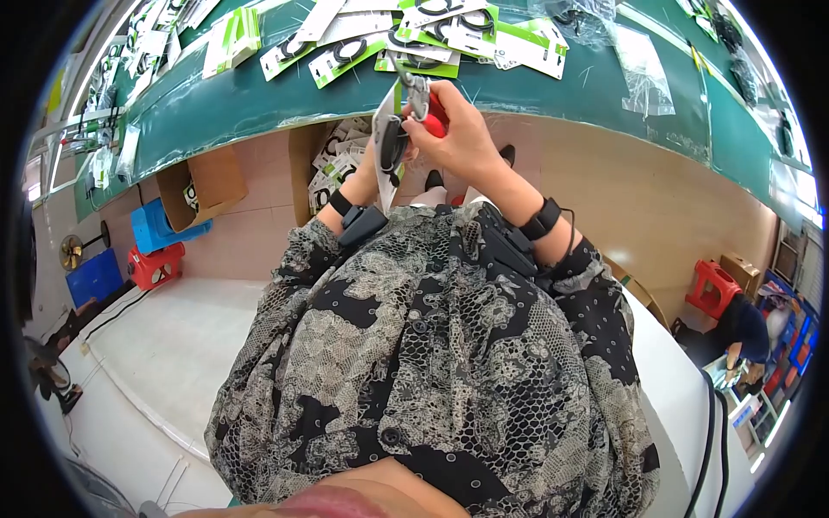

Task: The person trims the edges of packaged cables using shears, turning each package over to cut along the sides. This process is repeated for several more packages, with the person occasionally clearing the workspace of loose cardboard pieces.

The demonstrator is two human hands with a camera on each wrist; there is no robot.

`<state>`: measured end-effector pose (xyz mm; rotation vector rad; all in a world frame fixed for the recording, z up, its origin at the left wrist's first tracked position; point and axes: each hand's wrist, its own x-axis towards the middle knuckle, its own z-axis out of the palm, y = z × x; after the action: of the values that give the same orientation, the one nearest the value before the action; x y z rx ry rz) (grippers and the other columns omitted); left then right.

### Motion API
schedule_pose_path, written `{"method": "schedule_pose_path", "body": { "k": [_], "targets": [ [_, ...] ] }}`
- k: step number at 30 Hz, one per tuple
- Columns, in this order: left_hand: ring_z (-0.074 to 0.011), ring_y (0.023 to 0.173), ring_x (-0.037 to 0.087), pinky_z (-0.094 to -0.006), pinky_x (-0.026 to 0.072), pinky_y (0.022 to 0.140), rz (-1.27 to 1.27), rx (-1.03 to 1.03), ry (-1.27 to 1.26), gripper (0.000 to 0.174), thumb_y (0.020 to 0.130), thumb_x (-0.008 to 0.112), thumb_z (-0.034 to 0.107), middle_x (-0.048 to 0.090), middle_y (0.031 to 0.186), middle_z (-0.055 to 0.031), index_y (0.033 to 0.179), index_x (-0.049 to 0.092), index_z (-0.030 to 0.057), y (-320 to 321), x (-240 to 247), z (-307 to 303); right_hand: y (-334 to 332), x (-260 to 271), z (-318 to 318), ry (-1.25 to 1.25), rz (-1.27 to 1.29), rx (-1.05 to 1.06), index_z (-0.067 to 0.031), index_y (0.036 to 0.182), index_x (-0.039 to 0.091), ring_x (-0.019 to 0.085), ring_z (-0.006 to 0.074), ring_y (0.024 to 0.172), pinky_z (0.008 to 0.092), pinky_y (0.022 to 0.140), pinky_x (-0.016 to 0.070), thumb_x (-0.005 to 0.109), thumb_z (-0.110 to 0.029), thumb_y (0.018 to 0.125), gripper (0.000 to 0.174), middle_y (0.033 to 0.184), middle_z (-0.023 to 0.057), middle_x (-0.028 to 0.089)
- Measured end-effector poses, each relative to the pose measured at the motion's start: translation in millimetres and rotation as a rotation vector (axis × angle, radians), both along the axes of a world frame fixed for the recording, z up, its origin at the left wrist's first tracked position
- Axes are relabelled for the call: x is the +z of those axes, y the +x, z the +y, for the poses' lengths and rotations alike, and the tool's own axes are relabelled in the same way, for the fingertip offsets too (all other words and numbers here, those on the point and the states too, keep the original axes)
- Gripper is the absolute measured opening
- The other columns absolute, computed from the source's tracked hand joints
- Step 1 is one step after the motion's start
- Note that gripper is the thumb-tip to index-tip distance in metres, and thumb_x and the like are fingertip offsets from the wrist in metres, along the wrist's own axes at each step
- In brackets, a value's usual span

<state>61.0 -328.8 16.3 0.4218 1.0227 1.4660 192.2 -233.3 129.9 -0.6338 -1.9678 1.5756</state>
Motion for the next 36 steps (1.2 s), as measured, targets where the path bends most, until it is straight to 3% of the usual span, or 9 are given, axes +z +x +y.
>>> {"method": "schedule_pose_path", "body": {
  "k": [12, 15, 16, 20, 24, 27, 30, 32, 36],
  "targets": [
    [-0.0066, 0.059, 0.049, -0.0215, 0.0389, 0.053, 0.280, 0.026, -0.246, 0.066, 0.096, 0.036, 0.060, 0.058, 0.068, -0.0003, 0.077, 0.063, 0.0037, -19, -23, -32, -23, -49, 7, 0.033, -0.180, 0.161, -0.0022, 0.108, 0.056, 0.059, 0.0120, 0.075, 0.0253, 0.071, 0.0483, 0.068, -0.011, 0.084, 0.029, 0.084, 0.0027, 0.061],
    [-0.0060, 0.068, 0.050, -0.0226, 0.0427, 0.061, 0.472, 0.118, -0.281, 0.069, 0.097, 0.035, 0.060, 0.062, 0.075, -0.0020, 0.088, 0.067, -0.0010, -41, -33, -47, -16, -51, 8, -0.759, -0.178, 0.096, -0.0051, 0.107, 0.058, 0.057, 0.0092, 0.073, 0.0234, 0.066, 0.0469, 0.068, -0.013, 0.083, 0.027, 0.082, 0.0023, 0.060],
    [-0.0060, 0.068, 0.050, -0.0226, 0.0427, 0.061, 0.468, 0.129, -0.293, 0.069, 0.097, 0.035, 0.060, 0.062, 0.075, -0.0020, 0.088, 0.067, -0.0010, -50, -45, -56, -11, -52, 11, -0.767, -0.186, 0.109, -0.0051, 0.107, 0.058, 0.057, 0.0092, 0.073, 0.0234, 0.066, 0.0469, 0.068, -0.013, 0.083, 0.027, 0.082, 0.0023, 0.060],
    [-0.0177, 0.077, 0.061, -0.0295, 0.0470, 0.071, 0.529, 0.275, -0.420, 0.063, 0.098, 0.040, 0.054, 0.068, 0.087, -0.0104, 0.101, 0.067, -0.0029, -88, -103, -116, 14, -85, 29, -0.566, -0.342, 0.063, -0.0065, 0.101, 0.059, 0.056, 0.0078, 0.072, 0.0234, 0.063, 0.0458, 0.065, -0.013, 0.082, 0.021, 0.080, 0.0023, 0.059],
    [-0.0400, 0.096, 0.060, -0.0402, 0.0452, 0.085, 0.935, 0.064, -0.726, 0.047, 0.095, 0.049, 0.042, 0.066, 0.102, -0.0228, 0.111, 0.065, 0.0007, -126, -130, -165, 57, -159, 27, 0.009, -0.742, 0.160, -0.0036, 0.095, 0.056, 0.056, 0.0154, 0.070, 0.0318, 0.064, 0.0463, 0.062, -0.015, 0.079, 0.021, 0.076, 0.0073, 0.058],
    [-0.0439, 0.105, 0.055, -0.0443, 0.0432, 0.090, 1.106, -0.014, -0.797, 0.044, 0.092, 0.054, 0.037, 0.060, 0.112, -0.0248, 0.116, 0.060, 0.0013, -147, -149, -181, 78, -156, 13, -0.027, -0.782, 0.084, -0.0027, 0.095, 0.056, 0.055, 0.0186, 0.071, 0.0347, 0.067, 0.0461, 0.062, -0.018, 0.078, 0.024, 0.076, 0.0107, 0.057],
    [-0.0420, 0.110, 0.052, -0.0457, 0.0415, 0.093, 1.344, -0.044, -0.848, 0.045, 0.089, 0.059, 0.034, 0.056, 0.119, -0.0234, 0.121, 0.056, 0.0017, -160, -151, -159, 98, -153, 6, -0.144, -0.739, 0.005, -0.0029, 0.096, 0.057, 0.054, 0.0171, 0.073, 0.0325, 0.069, 0.0457, 0.062, -0.019, 0.078, 0.025, 0.077, 0.0097, 0.057],
    [-0.0401, 0.116, 0.046, -0.0470, 0.0390, 0.097, 1.596, 0.129, -0.387, 0.052, 0.081, 0.068, 0.027, 0.049, 0.124, -0.0207, 0.125, 0.051, 0.0049, -172, -135, -98, 111, -154, 5, -0.183, -0.751, -0.020, -0.0030, 0.097, 0.057, 0.054, 0.0167, 0.073, 0.0320, 0.069, 0.0455, 0.062, -0.020, 0.078, 0.026, 0.078, 0.0087, 0.057],
    [-0.0379, 0.115, 0.046, -0.0470, 0.0387, 0.098, 1.834, 0.167, -0.332, 0.050, 0.076, 0.072, 0.021, 0.048, 0.124, -0.0175, 0.120, 0.052, 0.0074, -164, -65, 26, 128, -146, 3, -0.287, -0.779, -0.090, -0.0024, 0.100, 0.057, 0.055, 0.0187, 0.076, 0.0321, 0.073, 0.0454, 0.063, -0.021, 0.078, 0.030, 0.083, 0.0092, 0.058]
  ]
}}
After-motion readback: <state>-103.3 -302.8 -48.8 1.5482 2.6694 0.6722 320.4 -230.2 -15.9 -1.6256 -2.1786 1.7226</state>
